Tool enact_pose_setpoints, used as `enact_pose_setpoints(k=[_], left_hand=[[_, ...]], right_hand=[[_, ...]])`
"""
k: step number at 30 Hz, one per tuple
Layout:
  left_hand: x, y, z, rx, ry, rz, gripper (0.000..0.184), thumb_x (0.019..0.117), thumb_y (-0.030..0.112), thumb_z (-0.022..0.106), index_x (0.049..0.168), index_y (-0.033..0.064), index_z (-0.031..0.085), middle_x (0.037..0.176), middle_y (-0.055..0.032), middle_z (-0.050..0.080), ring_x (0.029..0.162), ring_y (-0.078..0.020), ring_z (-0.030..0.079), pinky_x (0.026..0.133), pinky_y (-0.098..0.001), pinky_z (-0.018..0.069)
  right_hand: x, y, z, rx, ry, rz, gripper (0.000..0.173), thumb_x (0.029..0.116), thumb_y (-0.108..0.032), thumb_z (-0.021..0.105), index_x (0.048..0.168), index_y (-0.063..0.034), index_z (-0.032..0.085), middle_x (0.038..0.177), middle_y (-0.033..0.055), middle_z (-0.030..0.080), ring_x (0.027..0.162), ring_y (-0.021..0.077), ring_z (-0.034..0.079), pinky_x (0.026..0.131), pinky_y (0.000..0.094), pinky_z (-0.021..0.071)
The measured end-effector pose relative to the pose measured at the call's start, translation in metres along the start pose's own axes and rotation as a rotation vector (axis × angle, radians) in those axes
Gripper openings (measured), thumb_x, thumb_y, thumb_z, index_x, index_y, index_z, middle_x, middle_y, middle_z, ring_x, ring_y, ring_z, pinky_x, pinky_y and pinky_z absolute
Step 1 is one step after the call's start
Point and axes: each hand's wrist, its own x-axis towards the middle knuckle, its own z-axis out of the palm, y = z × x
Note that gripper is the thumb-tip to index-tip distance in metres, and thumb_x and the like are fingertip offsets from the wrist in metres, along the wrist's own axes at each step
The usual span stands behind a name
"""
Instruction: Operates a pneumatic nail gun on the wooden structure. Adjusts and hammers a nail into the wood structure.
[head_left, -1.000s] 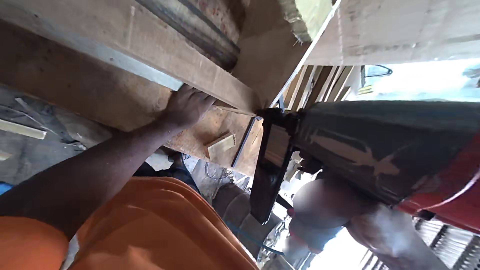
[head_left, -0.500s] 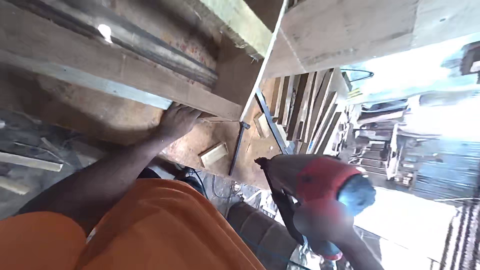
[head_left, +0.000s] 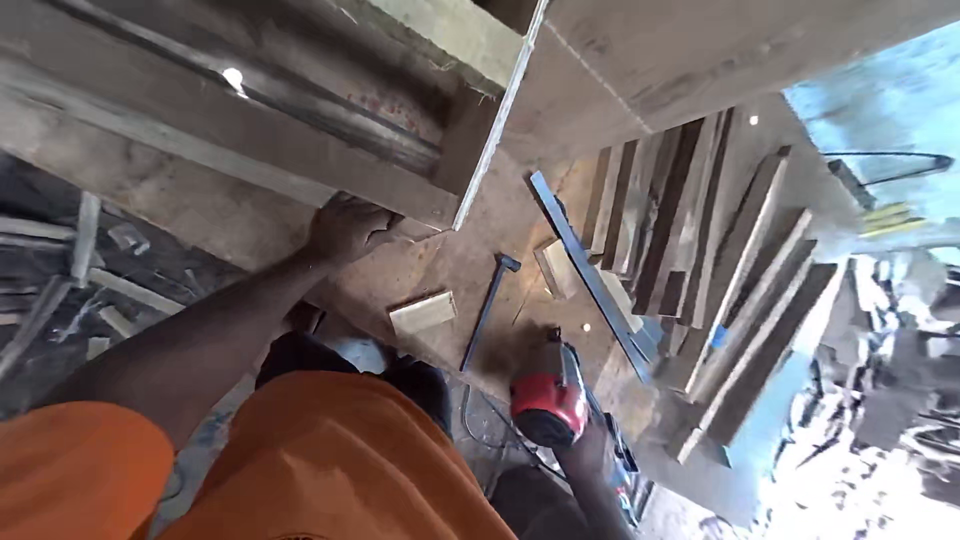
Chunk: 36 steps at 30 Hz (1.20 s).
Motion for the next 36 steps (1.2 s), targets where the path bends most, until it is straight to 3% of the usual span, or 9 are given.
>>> enact_pose_setpoints(k=[7, 12, 14, 17, 21, 25, 29, 32, 36], left_hand=[[0.004, 0.031, -0.009, 0.013, -0.101, -0.205, 0.032, 0.0982, 0.029, 0.067, 0.095, -0.0023, 0.070, 0.107, -0.0221, 0.071, 0.115, -0.0406, 0.063, 0.111, -0.0572, 0.0380], [-0.024, 0.119, 0.001, -0.031, 0.055, -0.650, 0.058, 0.0999, 0.039, 0.060, 0.148, 0.0084, 0.053, 0.153, -0.0160, 0.051, 0.144, -0.0361, 0.043, 0.117, -0.0582, 0.0353], [-0.043, 0.152, 0.012, -0.086, -0.044, -0.617, 0.066, 0.0944, 0.049, 0.067, 0.148, 0.0113, 0.054, 0.148, -0.0159, 0.054, 0.139, -0.0358, 0.048, 0.114, -0.0561, 0.0409], [-0.059, 0.175, 0.030, -0.104, -0.262, -0.500, 0.083, 0.0813, 0.052, 0.082, 0.146, 0.0100, 0.054, 0.144, -0.0177, 0.056, 0.134, -0.0378, 0.052, 0.108, -0.0581, 0.0459], [-0.053, 0.162, 0.029, -0.140, -0.442, -0.444, 0.068, 0.0834, 0.042, 0.084, 0.135, 0.0059, 0.059, 0.134, -0.0191, 0.059, 0.127, -0.0366, 0.056, 0.105, -0.0529, 0.0494], [-0.058, 0.142, -0.011, -0.960, -0.437, -0.579, 0.048, 0.0958, 0.022, 0.071, 0.138, 0.0019, 0.058, 0.122, -0.0154, 0.068, 0.106, -0.0212, 0.068, 0.094, -0.0418, 0.0574], [-0.078, 0.120, -0.058, -1.411, -0.420, -0.642, 0.046, 0.1074, 0.017, 0.046, 0.151, 0.0017, 0.044, 0.134, -0.0166, 0.064, 0.118, -0.0239, 0.065, 0.103, -0.0431, 0.0541], [-0.088, 0.101, -0.073, -1.534, -0.348, -0.722, 0.046, 0.1068, 0.014, 0.046, 0.151, 0.0039, 0.042, 0.134, -0.0178, 0.063, 0.118, -0.0277, 0.066, 0.102, -0.0459, 0.0556], [-0.086, 0.083, -0.077, -1.365, -0.193, -0.776, 0.040, 0.1060, 0.013, 0.054, 0.144, 0.0010, 0.049, 0.126, -0.0148, 0.066, 0.111, -0.0209, 0.068, 0.098, -0.0403, 0.0575]], right_hand=[[0.052, 0.005, 0.015, 0.180, 0.039, -0.092, 0.078, 0.0795, -0.013, 0.083, 0.149, -0.0052, 0.049, 0.114, 0.0286, 0.069, 0.103, 0.0508, 0.068, 0.087, 0.0716, 0.0519], [0.085, 0.027, 0.000, 0.279, -0.136, -0.196, 0.081, 0.0821, -0.017, 0.086, 0.151, -0.0070, 0.045, 0.121, 0.0275, 0.067, 0.109, 0.0486, 0.066, 0.092, 0.0725, 0.0500], [0.083, 0.035, -0.013, 0.310, -0.128, -0.245, 0.068, 0.0863, -0.021, 0.083, 0.146, -0.0059, 0.053, 0.125, 0.0252, 0.065, 0.113, 0.0452, 0.064, 0.096, 0.0694, 0.0505], [0.064, 0.012, -0.038, 0.440, 0.135, -0.327, 0.042, 0.0946, -0.015, 0.070, 0.132, 0.0017, 0.063, 0.117, 0.0244, 0.068, 0.106, 0.0415, 0.067, 0.090, 0.0639, 0.0541], [0.031, -0.067, -0.050, 0.686, 0.303, -0.458, 0.033, 0.0990, -0.010, 0.061, 0.129, 0.0042, 0.063, 0.104, 0.0186, 0.071, 0.089, 0.0293, 0.071, 0.082, 0.0528, 0.0602], [0.007, -0.140, -0.033, 0.783, 0.150, -0.402, 0.029, 0.0997, -0.011, 0.064, 0.126, -0.0011, 0.066, 0.108, 0.0156, 0.071, 0.089, 0.0245, 0.072, 0.081, 0.0484, 0.0612], [0.016, -0.174, -0.005, 0.708, 0.035, -0.211, 0.037, 0.0984, -0.015, 0.067, 0.132, -0.0007, 0.062, 0.114, 0.0205, 0.068, 0.099, 0.0335, 0.069, 0.088, 0.0552, 0.0573], [0.027, -0.192, 0.012, 0.596, 0.017, -0.061, 0.047, 0.0976, -0.025, 0.069, 0.137, -0.0007, 0.059, 0.128, 0.0298, 0.060, 0.115, 0.0468, 0.062, 0.096, 0.0673, 0.0492], [0.035, -0.207, 0.024, 0.593, 0.083, 0.097, 0.052, 0.0958, -0.030, 0.070, 0.137, -0.0013, 0.058, 0.132, 0.0326, 0.056, 0.116, 0.0506, 0.059, 0.094, 0.0685, 0.0490]])
